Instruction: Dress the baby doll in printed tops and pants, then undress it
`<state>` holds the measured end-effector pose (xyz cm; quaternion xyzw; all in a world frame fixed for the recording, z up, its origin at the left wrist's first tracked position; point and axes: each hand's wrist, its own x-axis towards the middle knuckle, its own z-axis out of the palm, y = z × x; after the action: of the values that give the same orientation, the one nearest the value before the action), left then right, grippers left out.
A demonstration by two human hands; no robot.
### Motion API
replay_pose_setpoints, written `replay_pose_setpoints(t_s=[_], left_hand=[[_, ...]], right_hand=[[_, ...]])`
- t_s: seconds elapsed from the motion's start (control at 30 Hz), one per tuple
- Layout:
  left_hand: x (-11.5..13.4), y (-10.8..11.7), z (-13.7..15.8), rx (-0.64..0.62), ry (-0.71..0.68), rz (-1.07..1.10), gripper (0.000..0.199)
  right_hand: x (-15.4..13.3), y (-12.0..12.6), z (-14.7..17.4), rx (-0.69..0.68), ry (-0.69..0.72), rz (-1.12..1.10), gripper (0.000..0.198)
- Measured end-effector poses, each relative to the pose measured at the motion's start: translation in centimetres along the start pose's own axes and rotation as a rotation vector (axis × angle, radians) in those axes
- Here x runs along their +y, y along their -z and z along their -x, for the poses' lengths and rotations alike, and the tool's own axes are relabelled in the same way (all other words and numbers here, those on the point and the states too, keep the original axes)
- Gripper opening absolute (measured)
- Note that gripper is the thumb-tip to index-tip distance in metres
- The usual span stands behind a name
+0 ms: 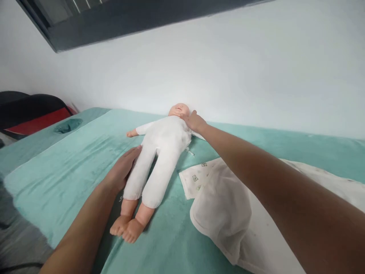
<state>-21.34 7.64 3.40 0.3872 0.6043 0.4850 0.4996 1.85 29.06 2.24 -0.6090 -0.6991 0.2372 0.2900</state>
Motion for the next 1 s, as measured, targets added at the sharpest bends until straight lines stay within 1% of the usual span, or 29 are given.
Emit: replay_pose_setpoints(t_s=[0.07,0.1,0.17,0.27,0.37,0.43,0.47,0.53,0.63,0.7,0.77,0.8,0.87,0.93,1.0], left_hand=[[0.6,-1.1,-0.6,-0.165,0.055,0.126,0.052],[1.0,-1.7,-0.7,-0.215,0.075,0.159,0.052],[1.9,-2.5,-0.6,-0.239,0.077,0.175,0.050],[3.3,-3.2,0.3,-0.234,0.021,0.163,0.044],[4.5,-4.2,2.3,-0.274,-0.022,0.160,0.041],[5.1,-5.7,4.3,-0.313,-0.044,0.190,0.040],[5.3,-6.8,5.4,-0.338,-0.052,0.210,0.041],[5.4,-9.6,7.9,-0.389,-0.053,0.241,0.044],[4.8,-15.0,12.2,-0.452,-0.042,0.258,0.049],[3.9,-18.7,15.1,-0.494,-0.039,0.280,0.050],[2.6,-21.7,17.4,-0.544,-0.028,0.308,0.054],[1.8,-22.9,18.3,-0.565,-0.018,0.315,0.057],[0.2,-24.6,19.3,-0.587,0.002,0.310,0.065],[-1.3,-25.4,19.5,-0.606,0.014,0.290,0.072],[-2.4,-25.6,19.3,-0.624,0.023,0.260,0.079]], right_hand=[[-0.1,0.5,-0.4,-0.103,-0.061,-0.016,0.102],[-0.3,0.9,-0.3,-0.154,-0.092,-0.037,0.105],[-1.2,1.7,0.3,-0.215,-0.104,-0.090,0.105],[-2.8,3.5,1.6,-0.223,-0.084,-0.117,0.095],[-3.8,6.7,3.4,-0.209,-0.075,-0.097,0.095],[-3.7,9.8,5.1,-0.184,-0.059,-0.085,0.100],[-3.3,11.6,6.1,-0.166,-0.048,-0.078,0.102],[-2.1,15.6,8.5,-0.129,-0.046,-0.055,0.106],[1.0,21.3,12.8,-0.058,-0.102,0.002,0.108],[3.8,24.5,15.7,-0.012,-0.131,0.047,0.105],[6.6,26.7,18.5,0.013,-0.152,0.075,0.102],[8.0,27.4,19.7,0.018,-0.169,0.080,0.101],[10.4,28.1,21.9,0.020,-0.201,0.064,0.101],[12.0,27.8,23.5,0.012,-0.218,0.023,0.102],[12.9,27.0,24.4,-0.004,-0.220,-0.019,0.104]])
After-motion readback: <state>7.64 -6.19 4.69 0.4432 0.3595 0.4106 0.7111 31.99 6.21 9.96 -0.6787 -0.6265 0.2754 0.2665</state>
